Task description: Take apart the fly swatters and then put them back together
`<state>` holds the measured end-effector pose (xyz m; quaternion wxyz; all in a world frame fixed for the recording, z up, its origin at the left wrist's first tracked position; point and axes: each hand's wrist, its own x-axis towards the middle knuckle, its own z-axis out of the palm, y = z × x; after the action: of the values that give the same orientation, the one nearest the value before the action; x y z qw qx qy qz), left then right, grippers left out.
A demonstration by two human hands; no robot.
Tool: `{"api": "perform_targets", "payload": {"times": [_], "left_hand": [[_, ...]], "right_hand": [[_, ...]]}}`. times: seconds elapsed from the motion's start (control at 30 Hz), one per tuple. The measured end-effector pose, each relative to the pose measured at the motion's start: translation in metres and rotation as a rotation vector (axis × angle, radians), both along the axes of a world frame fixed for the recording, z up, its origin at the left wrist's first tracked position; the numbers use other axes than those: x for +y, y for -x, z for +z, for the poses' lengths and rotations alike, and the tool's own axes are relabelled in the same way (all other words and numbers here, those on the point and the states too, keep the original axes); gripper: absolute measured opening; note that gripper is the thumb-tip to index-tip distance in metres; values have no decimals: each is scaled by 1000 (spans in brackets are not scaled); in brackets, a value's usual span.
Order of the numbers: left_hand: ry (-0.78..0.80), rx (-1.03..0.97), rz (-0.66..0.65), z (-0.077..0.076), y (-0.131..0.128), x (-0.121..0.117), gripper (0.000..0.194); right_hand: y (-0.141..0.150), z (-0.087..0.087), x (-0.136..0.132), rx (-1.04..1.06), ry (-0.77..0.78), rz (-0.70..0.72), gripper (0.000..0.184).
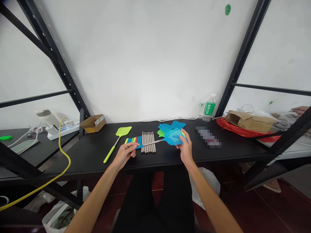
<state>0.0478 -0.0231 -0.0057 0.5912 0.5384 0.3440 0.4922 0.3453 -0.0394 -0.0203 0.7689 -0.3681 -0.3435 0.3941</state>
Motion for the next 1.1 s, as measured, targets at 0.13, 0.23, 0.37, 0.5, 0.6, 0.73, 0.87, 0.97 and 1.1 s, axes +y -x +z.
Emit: {"api": "perform_targets", "payload": {"times": [0.13,0.23,0.37,0.5,0.6,0.73,0.87,0.97,1.1], "left_hand": [[25,-83,1,0,0,1,30],[41,-113,1,0,1,1,30],[60,-131,9,0,1,1,30],[65,-138,15,-1,1,1,30],[61,-140,10,-2,2,2,29],[53,-133,-4,-3,2,3,27],[38,-132,-9,-3,2,3,26],[39,-140,-4,-4,2,3,25],[41,-145,3,-5,2,4,25]], "right_hand": [[1,3,-3,7,-22,62,45],[0,6,-5,98,-39,103,44],[-1,6,-4,122,-17,98,36],[1,4,-2,31,-2,65,38],[1,3,-2,17,3,52,38],[0,0,0,30,14,28,39],[-1,-3,3,1,23,-3,41],[-1,-4,4,-22,20,-19,40],[-1,-4,4,-38,29,-30,38]]}}
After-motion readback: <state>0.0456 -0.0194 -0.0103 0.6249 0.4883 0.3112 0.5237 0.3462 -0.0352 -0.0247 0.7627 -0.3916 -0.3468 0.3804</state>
